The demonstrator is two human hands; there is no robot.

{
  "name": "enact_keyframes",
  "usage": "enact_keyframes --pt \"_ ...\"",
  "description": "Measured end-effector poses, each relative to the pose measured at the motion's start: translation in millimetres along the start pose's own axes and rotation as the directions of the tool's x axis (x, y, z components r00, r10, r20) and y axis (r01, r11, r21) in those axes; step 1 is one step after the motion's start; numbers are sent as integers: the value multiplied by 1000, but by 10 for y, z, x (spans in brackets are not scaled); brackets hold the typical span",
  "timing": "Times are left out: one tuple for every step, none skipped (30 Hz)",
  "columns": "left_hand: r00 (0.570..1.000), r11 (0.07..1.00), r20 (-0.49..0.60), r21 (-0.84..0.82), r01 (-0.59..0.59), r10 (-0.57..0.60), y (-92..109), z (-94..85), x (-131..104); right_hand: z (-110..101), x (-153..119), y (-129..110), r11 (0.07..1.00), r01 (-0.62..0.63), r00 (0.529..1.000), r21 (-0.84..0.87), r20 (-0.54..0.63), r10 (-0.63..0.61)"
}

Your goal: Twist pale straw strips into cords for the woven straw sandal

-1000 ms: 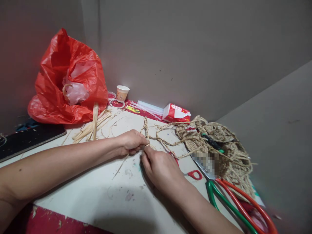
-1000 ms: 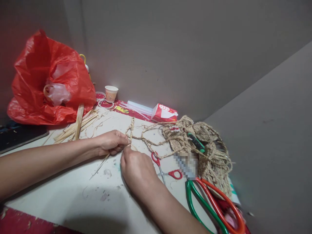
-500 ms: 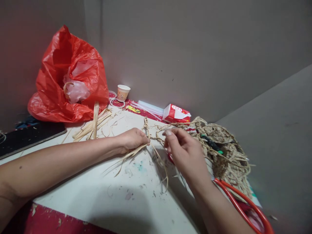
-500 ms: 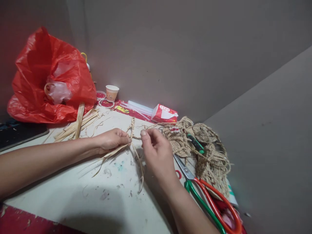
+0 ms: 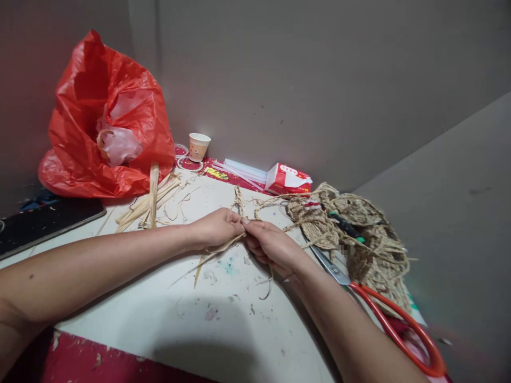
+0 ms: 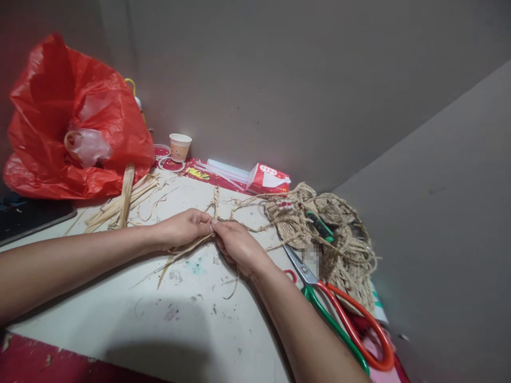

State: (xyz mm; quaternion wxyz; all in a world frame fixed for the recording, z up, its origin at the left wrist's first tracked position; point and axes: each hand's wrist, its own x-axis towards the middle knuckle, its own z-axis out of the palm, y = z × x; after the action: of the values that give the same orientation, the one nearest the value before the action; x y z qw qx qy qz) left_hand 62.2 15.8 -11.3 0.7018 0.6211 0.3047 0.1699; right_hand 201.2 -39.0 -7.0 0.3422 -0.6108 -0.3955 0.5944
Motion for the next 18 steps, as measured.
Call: enact_keyframes --pt "999 1000 32 -6 22 -21 31 -8 -14 -13 6 1 1000 -1 1000 -13 8 1" --pt "997 999 63 -5 46 -46 63 -17 -28 -24 11 2 1000 -2 1000 -23 19 3" --pt "993 997 90 2 71 -71 91 -29 -40 -33 14 2 1000 -4 1000 -30 30 5" --pt "990 996 109 13 94 -94 115 -42 -50 -40 16 3 999 -4 999 -33 41 6" --pt "987 993 116 26 113 -116 135 -57 -57 -44 18 4 999 -3 999 -33 51 5" --pt "986 991 106 52 125 -130 151 -74 -62 -46 19 4 1000 0 998 -30 59 2" --pt "987 988 88 93 124 -132 165 -91 -65 -47 19 3 1000 5 998 -25 65 -3" --pt "990 982 68 149 112 -124 178 -110 -67 -46 19 3 1000 10 998 -19 70 -9" --pt "993 972 51 215 96 -109 194 -130 -70 -45 18 2 1000 16 997 -11 75 -15" --pt "995 955 46 286 76 -93 214 -150 -73 -44 18 2 1000 22 996 -2 81 -22" --pt "995 933 55 356 57 -82 239 -170 -79 -44 18 1 1000 29 996 8 87 -30" --pt "995 907 72 421 37 -74 269 -191 -86 -45 19 0 999 37 995 19 93 -38" --pt "993 879 91 477 17 -69 304 -213 -96 -48 21 -1 999 44 994 31 98 -47" --pt "992 849 104 528 0 -65 343 -234 -110 -52 23 -3 998 51 993 44 103 -55" --pt "991 817 115 576 -15 -63 384 -257 -127 -58 27 -6 997 57 992 55 109 -62" --pt "991 783 122 622 -27 -63 426 -283 -150 -65 31 -9 996 60 991 66 115 -67" --pt "989 745 125 666 -29 -73 469 -311 -180 -73 34 -13 995 61 990 74 121 -70" --pt "987 711 127 703 -18 -101 513 -345 -220 -81 37 -16 995 60 989 81 127 -70"
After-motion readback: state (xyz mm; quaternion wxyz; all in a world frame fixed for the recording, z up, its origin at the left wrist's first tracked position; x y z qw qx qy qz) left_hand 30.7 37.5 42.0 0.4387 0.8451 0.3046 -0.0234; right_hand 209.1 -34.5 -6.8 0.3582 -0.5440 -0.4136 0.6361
